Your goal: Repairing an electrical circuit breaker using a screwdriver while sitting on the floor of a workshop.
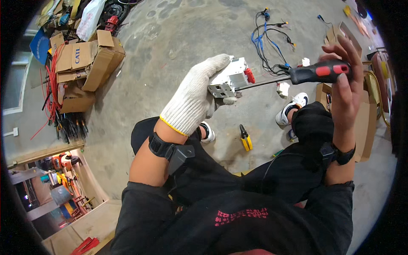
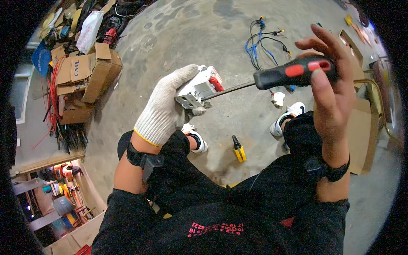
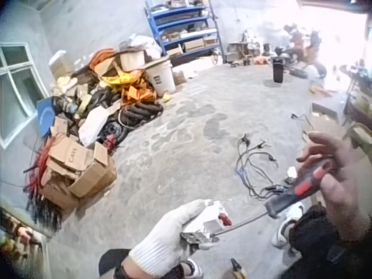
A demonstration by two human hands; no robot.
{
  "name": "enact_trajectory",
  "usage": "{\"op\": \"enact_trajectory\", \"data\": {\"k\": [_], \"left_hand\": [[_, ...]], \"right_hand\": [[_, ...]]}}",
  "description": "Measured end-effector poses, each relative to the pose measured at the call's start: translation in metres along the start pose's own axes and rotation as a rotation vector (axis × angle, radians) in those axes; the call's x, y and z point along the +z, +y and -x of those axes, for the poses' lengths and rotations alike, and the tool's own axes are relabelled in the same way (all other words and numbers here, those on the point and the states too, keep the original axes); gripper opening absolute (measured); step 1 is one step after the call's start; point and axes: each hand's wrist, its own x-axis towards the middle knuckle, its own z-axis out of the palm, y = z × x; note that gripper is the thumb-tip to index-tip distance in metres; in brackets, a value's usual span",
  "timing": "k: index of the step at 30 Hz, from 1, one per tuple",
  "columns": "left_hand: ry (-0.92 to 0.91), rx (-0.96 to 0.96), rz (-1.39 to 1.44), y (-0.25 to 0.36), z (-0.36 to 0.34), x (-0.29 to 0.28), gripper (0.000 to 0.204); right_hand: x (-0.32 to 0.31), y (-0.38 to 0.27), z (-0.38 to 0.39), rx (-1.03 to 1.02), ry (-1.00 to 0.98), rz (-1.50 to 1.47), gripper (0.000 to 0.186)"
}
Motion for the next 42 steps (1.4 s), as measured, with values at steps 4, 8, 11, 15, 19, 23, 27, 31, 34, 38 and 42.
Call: {"op": "enact_trajectory", "data": {"k": [4,8,11,15,19,23,27,31,34,38,42], "left_hand": [[-0.012,0.011,0.014,-0.002,-0.002,-0.006,0.034],[-0.012,-0.012,0.005,0.001,-0.002,-0.004,0.033],[-0.028,-0.006,0.015,0.001,-0.003,-0.004,0.032],[0.001,0.001,0.048,-0.002,-0.004,-0.005,0.032],[-0.018,0.020,-0.018,0.001,-0.002,-0.006,0.032],[-0.041,0.043,-0.012,-0.003,-0.005,-0.007,0.033],[0.014,0.065,-0.043,-0.003,-0.002,-0.005,0.035],[-0.004,0.047,-0.033,-0.001,0.003,-0.003,0.034],[-0.023,0.051,-0.040,-0.001,0.003,0.000,0.033],[-0.005,0.074,-0.029,-0.002,-0.001,-0.003,0.033],[-0.012,0.078,-0.009,-0.001,0.000,-0.003,0.033]], "right_hand": [[-0.002,-0.010,0.004,0.326,0.026,0.162,0.050],[-0.001,-0.004,0.000,-0.043,0.045,0.006,0.060],[0.008,-0.008,-0.001,-0.041,0.056,-0.075,0.062],[-0.002,-0.005,0.004,0.191,-0.005,-0.063,0.053],[-0.001,-0.013,0.003,0.205,0.070,0.109,0.049],[0.013,-0.004,-0.002,-0.090,0.094,-0.065,0.050],[-0.005,0.000,0.005,0.262,-0.007,-0.074,0.043],[-0.004,0.003,0.004,-0.072,0.098,0.147,0.042],[0.002,-0.005,0.001,-0.121,-0.001,-0.184,0.046],[0.003,-0.008,0.002,0.240,0.026,-0.074,0.048],[-0.003,-0.010,0.002,0.323,0.040,0.161,0.046]]}}
